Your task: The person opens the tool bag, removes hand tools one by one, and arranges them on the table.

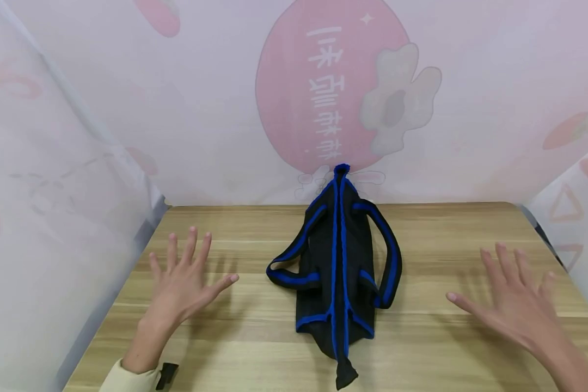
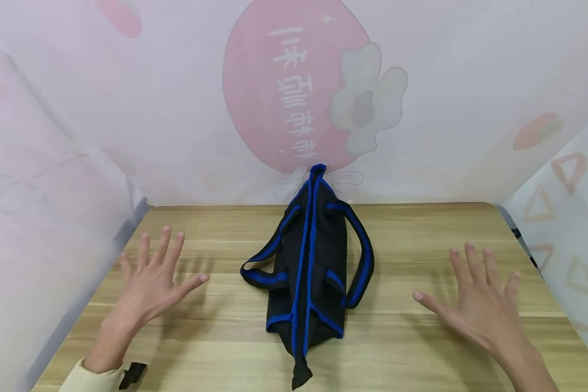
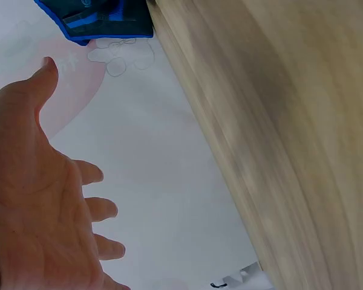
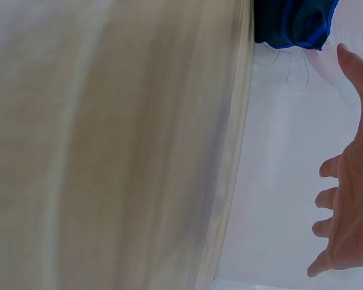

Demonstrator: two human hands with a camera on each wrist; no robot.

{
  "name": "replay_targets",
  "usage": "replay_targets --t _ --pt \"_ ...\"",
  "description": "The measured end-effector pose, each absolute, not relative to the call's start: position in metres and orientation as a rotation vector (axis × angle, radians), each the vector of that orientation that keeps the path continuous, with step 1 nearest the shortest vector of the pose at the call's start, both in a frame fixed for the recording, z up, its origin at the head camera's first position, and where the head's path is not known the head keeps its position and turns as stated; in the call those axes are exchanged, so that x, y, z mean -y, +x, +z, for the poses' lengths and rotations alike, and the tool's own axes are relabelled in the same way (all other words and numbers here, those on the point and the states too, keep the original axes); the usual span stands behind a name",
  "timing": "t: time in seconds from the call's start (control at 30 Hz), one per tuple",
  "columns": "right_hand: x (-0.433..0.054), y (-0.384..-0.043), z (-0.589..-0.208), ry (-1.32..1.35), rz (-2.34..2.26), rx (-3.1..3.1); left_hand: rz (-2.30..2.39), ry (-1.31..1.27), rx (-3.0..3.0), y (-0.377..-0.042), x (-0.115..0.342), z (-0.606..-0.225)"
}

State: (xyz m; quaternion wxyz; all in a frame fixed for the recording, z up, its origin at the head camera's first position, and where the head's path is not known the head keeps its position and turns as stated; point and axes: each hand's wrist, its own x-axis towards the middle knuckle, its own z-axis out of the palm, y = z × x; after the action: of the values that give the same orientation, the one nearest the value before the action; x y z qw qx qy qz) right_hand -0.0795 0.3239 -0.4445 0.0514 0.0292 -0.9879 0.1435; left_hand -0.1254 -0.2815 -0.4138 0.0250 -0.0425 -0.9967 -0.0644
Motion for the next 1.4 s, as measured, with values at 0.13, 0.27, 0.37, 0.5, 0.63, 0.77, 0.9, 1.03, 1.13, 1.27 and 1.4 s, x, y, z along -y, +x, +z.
replay_targets --t 0.13,0.27,0.37,0.5,0.63,0.77,0.9,1.03,1.13,1.27,1.4 --pt "-0.318 -0.085 -0.443 0.113 0.458 3.002 -0.202 -0.149 3.101 -0.129 0.278 -0.412" --pt "-0.311 -0.092 -0.441 0.14 0.462 2.99 -0.233 -0.167 3.103 -0.134 0.273 -0.411" --pt "-0.305 -0.097 -0.438 0.154 0.472 2.984 -0.251 -0.184 3.095 -0.139 0.268 -0.41" --pt "-0.297 -0.104 -0.434 0.167 0.483 2.983 -0.248 -0.209 3.079 -0.148 0.261 -0.406" --pt "-0.287 -0.112 -0.43 0.19 0.493 2.972 -0.244 -0.234 3.063 -0.157 0.253 -0.404" --pt "-0.277 -0.118 -0.425 0.221 0.516 2.961 -0.289 -0.268 3.048 -0.167 0.244 -0.403" --pt "-0.269 -0.124 -0.421 0.252 0.521 2.952 -0.377 -0.306 3.044 -0.177 0.235 -0.401" --pt "-0.261 -0.13 -0.418 0.287 0.527 2.934 -0.426 -0.342 3.036 -0.185 0.224 -0.399" --pt "-0.256 -0.135 -0.417 0.304 0.55 2.928 -0.442 -0.37 3.019 -0.189 0.216 -0.398" --pt "-0.25 -0.14 -0.414 0.328 0.588 2.925 -0.444 -0.411 2.987 -0.194 0.205 -0.395" --pt "-0.245 -0.146 -0.41 0.353 0.62 2.909 -0.447 -0.457 2.957 -0.201 0.195 -0.392"
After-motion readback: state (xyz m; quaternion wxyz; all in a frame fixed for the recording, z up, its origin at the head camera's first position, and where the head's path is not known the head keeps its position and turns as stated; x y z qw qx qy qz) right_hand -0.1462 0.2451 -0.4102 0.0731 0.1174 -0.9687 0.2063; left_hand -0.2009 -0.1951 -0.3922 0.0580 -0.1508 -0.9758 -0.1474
